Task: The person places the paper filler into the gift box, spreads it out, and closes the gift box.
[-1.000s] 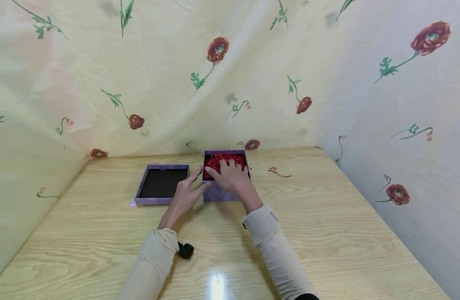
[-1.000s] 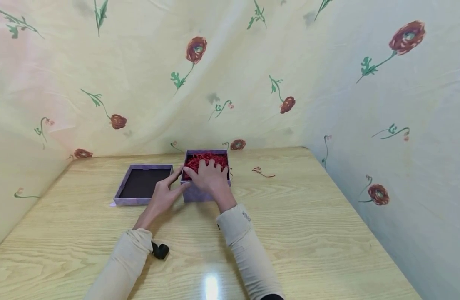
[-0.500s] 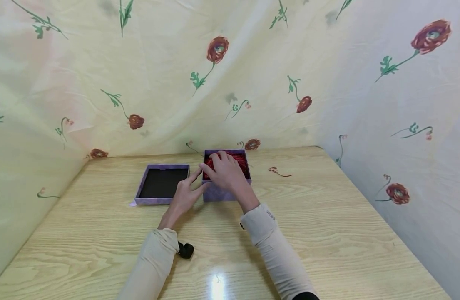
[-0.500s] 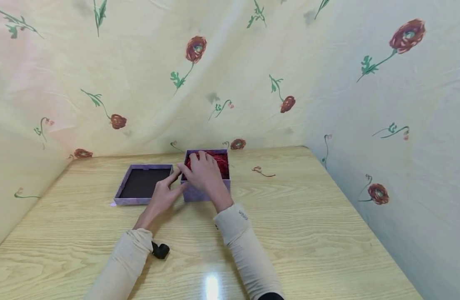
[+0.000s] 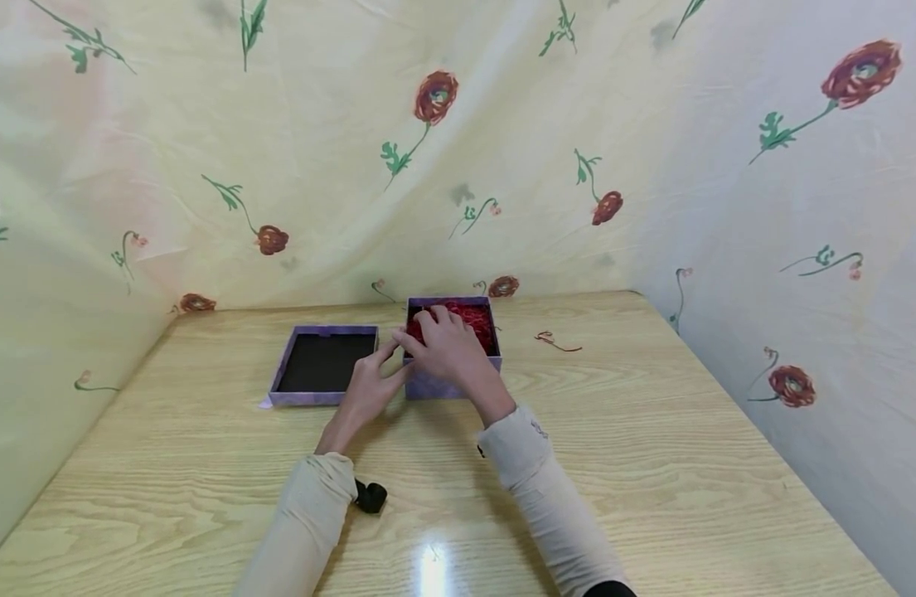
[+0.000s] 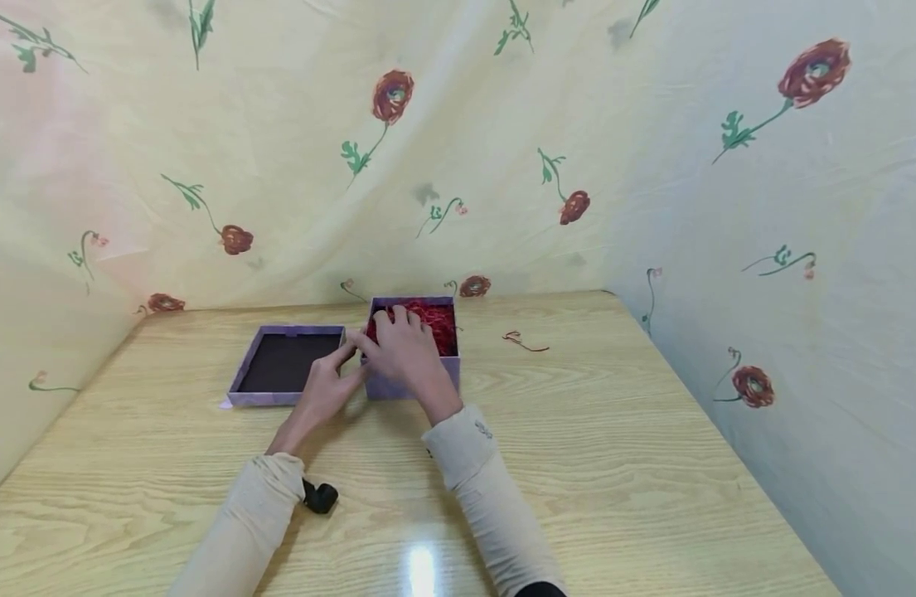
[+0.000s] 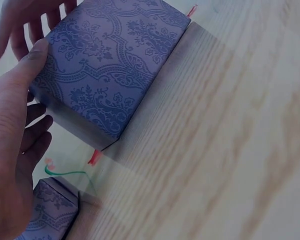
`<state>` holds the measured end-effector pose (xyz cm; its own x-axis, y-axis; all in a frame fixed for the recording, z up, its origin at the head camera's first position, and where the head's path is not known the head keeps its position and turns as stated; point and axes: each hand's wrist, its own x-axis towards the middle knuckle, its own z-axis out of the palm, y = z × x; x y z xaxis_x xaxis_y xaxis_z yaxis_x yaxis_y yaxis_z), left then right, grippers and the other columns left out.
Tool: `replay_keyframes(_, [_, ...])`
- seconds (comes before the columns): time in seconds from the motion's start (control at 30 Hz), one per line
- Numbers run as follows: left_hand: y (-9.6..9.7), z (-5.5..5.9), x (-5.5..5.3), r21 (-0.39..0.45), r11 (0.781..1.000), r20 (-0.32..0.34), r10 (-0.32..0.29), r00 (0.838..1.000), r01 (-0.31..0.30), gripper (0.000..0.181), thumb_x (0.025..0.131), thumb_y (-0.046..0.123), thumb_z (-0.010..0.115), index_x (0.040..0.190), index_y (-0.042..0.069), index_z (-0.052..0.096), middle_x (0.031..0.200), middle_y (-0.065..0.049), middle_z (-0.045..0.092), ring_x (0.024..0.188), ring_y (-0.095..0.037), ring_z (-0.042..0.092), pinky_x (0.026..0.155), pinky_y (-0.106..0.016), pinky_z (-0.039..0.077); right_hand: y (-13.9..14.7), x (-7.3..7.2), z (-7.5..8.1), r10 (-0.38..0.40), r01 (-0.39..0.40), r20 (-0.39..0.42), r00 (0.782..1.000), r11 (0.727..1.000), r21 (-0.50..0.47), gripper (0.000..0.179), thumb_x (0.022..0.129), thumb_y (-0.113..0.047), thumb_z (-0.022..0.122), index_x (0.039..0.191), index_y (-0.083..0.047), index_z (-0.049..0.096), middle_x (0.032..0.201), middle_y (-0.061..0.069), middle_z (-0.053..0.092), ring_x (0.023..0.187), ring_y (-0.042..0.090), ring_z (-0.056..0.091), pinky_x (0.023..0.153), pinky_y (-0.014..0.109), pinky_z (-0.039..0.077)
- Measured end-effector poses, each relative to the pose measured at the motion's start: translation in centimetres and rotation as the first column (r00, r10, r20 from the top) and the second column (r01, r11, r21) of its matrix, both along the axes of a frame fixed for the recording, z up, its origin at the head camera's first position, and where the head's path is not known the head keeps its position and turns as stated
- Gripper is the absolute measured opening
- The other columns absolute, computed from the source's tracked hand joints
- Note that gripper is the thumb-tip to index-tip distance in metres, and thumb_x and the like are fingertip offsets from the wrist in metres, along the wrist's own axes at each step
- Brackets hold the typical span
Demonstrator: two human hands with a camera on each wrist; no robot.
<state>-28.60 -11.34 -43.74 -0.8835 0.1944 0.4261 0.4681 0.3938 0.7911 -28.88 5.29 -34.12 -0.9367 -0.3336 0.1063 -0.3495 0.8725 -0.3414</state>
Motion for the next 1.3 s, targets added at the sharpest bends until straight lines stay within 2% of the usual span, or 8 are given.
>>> replay_keyframes(0.27, [-0.1,0.0,0.0,-0.013,1.0,-0.005,0.019,1.0,-0.019,0.055,0.1,0.02,0.072,0.151,0.009,0.055,0.147,-0.019,0.055,0.136,-0.039,0.052,0.107,-0.058,0.044,-0.5,1.0,1.7,0.067,-0.067,-0.014,0.998,0.998,0.0,0.064,0.107,-0.056,0.047,0.149,-0.007,0.053,0.155,0.018,0.043,0.144,0.04,0.039,0.114,0.059,0.034])
replay_keyframes(0.37, [0.0,-0.1,0.1,-0.014,1.0,0.023,0.023,0.999,-0.023,0.056,0.1,0.021,0.072,0.152,0.01,0.055,0.148,-0.019,0.054,0.137,-0.039,0.051,0.107,-0.058,0.043,-0.7,1.2,1.6,0.033,-0.033,0.023,0.999,0.999,0.021,0.066,0.107,-0.057,0.047,0.149,-0.008,0.052,0.156,0.019,0.042,0.144,0.041,0.038,0.114,0.06,0.034])
replay_keyframes(0.53, [0.0,-0.3,0.2,-0.02,1.0,0.002,0.004,1.0,-0.004,0.06,0.101,0.02,0.072,0.156,0.012,0.049,0.152,-0.017,0.051,0.138,-0.038,0.049,0.108,-0.058,0.043,-0.2,1.6,1.6,-0.067,0.06,0.101,0.993,0.996,0.066,0.072,0.106,-0.061,0.046,0.155,-0.009,0.046,0.16,0.02,0.038,0.145,0.045,0.035,0.112,0.062,0.035])
replay_keyframes(0.73, [0.0,-0.1,-0.1,-0.032,0.999,0.02,0.01,1.0,-0.009,0.068,0.099,0.031,0.074,0.158,0.016,0.045,0.153,-0.017,0.049,0.14,-0.04,0.046,0.109,-0.058,0.041,1.0,1.5,2.2,-0.117,0.111,0.056,0.992,0.989,0.094,0.072,0.107,-0.057,0.047,0.158,-0.006,0.041,0.157,0.02,0.041,0.14,0.046,0.042,0.109,0.061,0.04])
replay_keyframes(0.9, [0.0,0.2,-0.1,-0.035,0.999,0.036,0.019,0.999,-0.018,0.07,0.099,0.035,0.073,0.159,0.017,0.044,0.152,-0.019,0.05,0.141,-0.04,0.044,0.111,-0.058,0.039,1.5,0.1,1.8,-0.087,0.084,0.028,0.996,0.993,0.084,0.067,0.109,-0.049,0.049,0.158,-0.006,0.04,0.16,0.02,0.037,0.143,0.046,0.038,0.113,0.062,0.035])
replay_keyframes(1.03, [0.0,0.1,-0.1,-0.029,0.999,0.057,0.022,0.998,-0.021,0.07,0.099,0.037,0.073,0.159,0.017,0.044,0.152,-0.018,0.049,0.142,-0.039,0.044,0.111,-0.057,0.039,1.6,-2.1,0.1,-0.023,0.013,0.131,0.991,0.997,0.078,0.063,0.111,-0.042,0.048,0.161,-0.006,0.035,0.164,0.02,0.03,0.149,0.045,0.03,0.115,0.061,0.032])
replay_keyframes(1.13, [0.0,-0.1,0.0,-0.022,1.0,0.068,0.013,0.998,-0.011,0.07,0.1,0.036,0.072,0.16,0.017,0.043,0.154,-0.017,0.047,0.142,-0.039,0.043,0.111,-0.057,0.04,1.8,-3.6,-1.0,0.049,-0.064,0.231,0.972,0.996,0.058,0.062,0.112,-0.037,0.047,0.162,-0.003,0.032,0.165,0.021,0.028,0.152,0.041,0.025,0.119,0.056,0.028])
replay_keyframes(1.3, [0.1,0.0,0.1,-0.006,1.0,0.07,0.0,0.998,0.001,0.071,0.099,0.038,0.072,0.16,0.019,0.042,0.156,-0.016,0.045,0.142,-0.039,0.042,0.11,-0.058,0.041,2.2,-4.9,-1.0,0.151,-0.168,0.273,0.95,0.985,0.041,0.059,0.111,-0.029,0.052,0.158,0.003,0.036,0.158,0.022,0.042,0.146,0.035,0.039,0.118,0.047,0.033])
